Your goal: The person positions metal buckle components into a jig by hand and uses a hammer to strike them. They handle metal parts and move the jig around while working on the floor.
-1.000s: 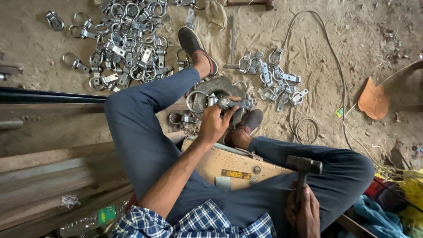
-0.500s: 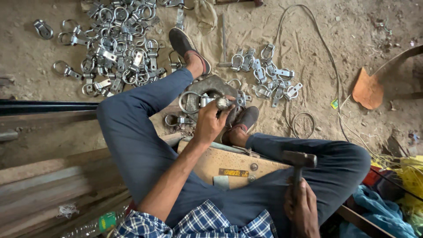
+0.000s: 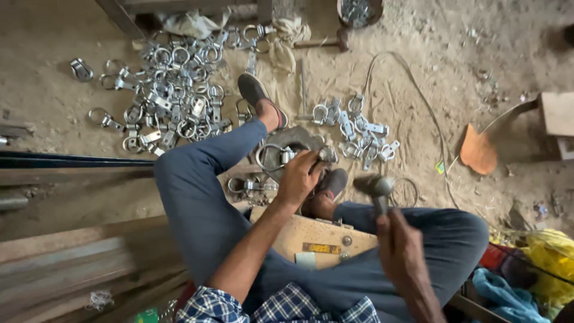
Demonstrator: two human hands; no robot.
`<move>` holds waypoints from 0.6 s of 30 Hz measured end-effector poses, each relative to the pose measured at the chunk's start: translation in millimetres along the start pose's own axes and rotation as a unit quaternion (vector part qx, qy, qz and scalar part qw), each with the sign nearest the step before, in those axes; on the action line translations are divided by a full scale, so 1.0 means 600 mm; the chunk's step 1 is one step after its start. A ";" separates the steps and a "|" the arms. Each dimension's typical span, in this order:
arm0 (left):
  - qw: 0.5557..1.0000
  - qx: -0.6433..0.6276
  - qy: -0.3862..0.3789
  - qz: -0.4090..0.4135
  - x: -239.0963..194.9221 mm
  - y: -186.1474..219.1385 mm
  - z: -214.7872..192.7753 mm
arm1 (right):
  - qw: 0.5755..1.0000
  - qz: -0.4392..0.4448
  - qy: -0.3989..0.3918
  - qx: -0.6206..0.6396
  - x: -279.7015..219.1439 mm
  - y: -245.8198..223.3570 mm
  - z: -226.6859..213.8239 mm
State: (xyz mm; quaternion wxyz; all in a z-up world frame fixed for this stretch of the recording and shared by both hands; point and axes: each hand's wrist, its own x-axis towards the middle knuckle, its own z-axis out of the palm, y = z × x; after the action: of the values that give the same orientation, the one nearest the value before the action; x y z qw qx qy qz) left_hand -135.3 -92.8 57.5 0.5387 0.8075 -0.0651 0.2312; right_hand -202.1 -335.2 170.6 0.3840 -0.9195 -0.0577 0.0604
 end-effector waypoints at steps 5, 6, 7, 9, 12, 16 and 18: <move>0.999 -0.001 -0.006 -0.033 -0.006 -0.010 0.011 | 0.967 -0.065 0.048 -0.242 0.042 -0.046 -0.058; 1.000 0.001 0.003 -0.023 -0.008 -0.016 0.013 | 0.963 -0.075 0.046 -0.255 0.053 -0.053 -0.045; 1.000 0.000 0.013 -0.012 -0.010 -0.021 0.020 | 0.968 -0.092 0.040 -0.231 0.064 -0.057 -0.024; 1.000 -0.002 0.020 -0.011 -0.018 -0.031 0.029 | 0.978 -0.121 0.026 -0.167 0.079 -0.054 0.028; 0.998 0.018 0.057 0.015 -0.040 -0.032 0.040 | 0.994 -0.067 -0.001 -0.090 0.049 -0.016 0.055; 0.998 0.032 0.047 -0.039 -0.026 -0.054 0.030 | 0.999 0.024 -0.024 0.028 -0.037 0.079 0.048; 0.998 0.001 0.028 -0.047 -0.016 -0.053 0.043 | 0.999 -0.016 0.002 0.043 -0.082 0.140 0.027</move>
State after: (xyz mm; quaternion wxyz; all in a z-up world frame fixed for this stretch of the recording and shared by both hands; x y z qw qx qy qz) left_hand -124.8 -104.3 18.6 0.5499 0.8033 -0.0117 0.2284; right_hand -247.9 -390.3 102.8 0.4244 -0.9012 -0.0692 0.0547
